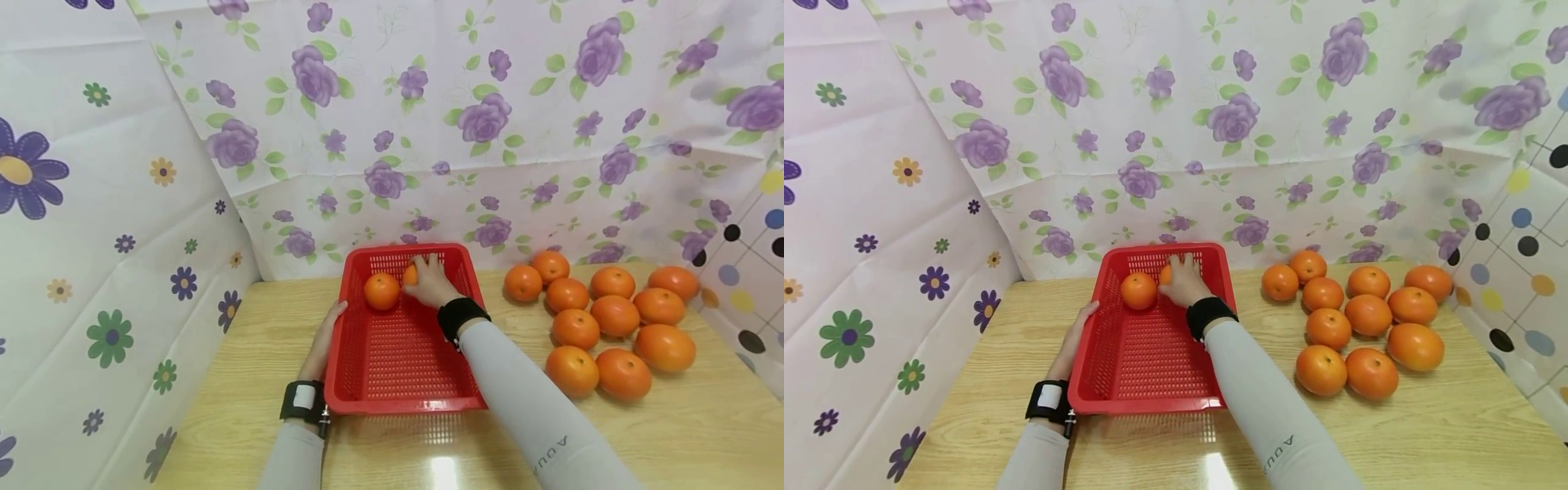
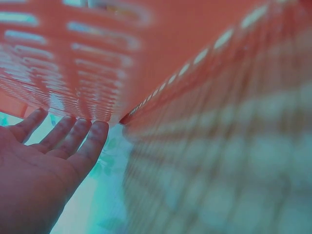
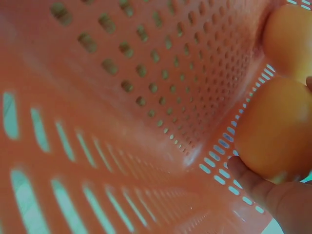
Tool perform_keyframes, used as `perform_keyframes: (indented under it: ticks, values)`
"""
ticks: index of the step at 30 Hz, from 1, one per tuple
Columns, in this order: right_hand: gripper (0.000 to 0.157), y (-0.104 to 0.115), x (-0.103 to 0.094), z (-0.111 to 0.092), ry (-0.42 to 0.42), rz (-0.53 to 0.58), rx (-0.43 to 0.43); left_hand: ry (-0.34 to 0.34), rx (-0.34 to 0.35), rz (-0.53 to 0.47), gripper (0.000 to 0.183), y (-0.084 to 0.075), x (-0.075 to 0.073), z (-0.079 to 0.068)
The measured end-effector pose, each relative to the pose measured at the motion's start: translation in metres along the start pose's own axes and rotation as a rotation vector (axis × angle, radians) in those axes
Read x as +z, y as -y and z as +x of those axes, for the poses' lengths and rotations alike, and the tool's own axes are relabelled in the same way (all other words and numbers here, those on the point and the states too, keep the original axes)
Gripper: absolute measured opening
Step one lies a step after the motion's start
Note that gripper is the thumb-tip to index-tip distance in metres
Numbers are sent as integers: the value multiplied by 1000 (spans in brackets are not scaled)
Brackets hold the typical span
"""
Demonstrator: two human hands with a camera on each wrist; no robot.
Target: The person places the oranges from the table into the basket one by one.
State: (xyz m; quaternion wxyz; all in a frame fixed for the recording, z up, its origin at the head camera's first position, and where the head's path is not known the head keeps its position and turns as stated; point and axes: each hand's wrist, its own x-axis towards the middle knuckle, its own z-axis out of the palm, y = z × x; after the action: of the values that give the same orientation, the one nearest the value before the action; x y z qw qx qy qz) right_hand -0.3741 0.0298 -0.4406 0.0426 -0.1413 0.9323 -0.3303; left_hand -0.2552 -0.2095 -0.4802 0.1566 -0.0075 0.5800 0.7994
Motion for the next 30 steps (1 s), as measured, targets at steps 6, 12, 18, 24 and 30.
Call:
perform_keyframes:
  ticks: [6,12,18,24,30]
  values:
    - [65,1,3,-2,37,-33,23,28,6,19,56,-6,4,-7]
    - [63,-1,5,-1,63,-97,11,61,-19,0,57,-14,9,-12]
    - [66,-3,5,0,78,-58,25,55,-17,5,58,-15,10,-13]
    - [76,-2,4,-3,101,-33,35,50,-26,-12,57,-15,10,-12]
    - [79,-3,4,-2,112,-38,31,40,-33,-10,56,-15,10,-12]
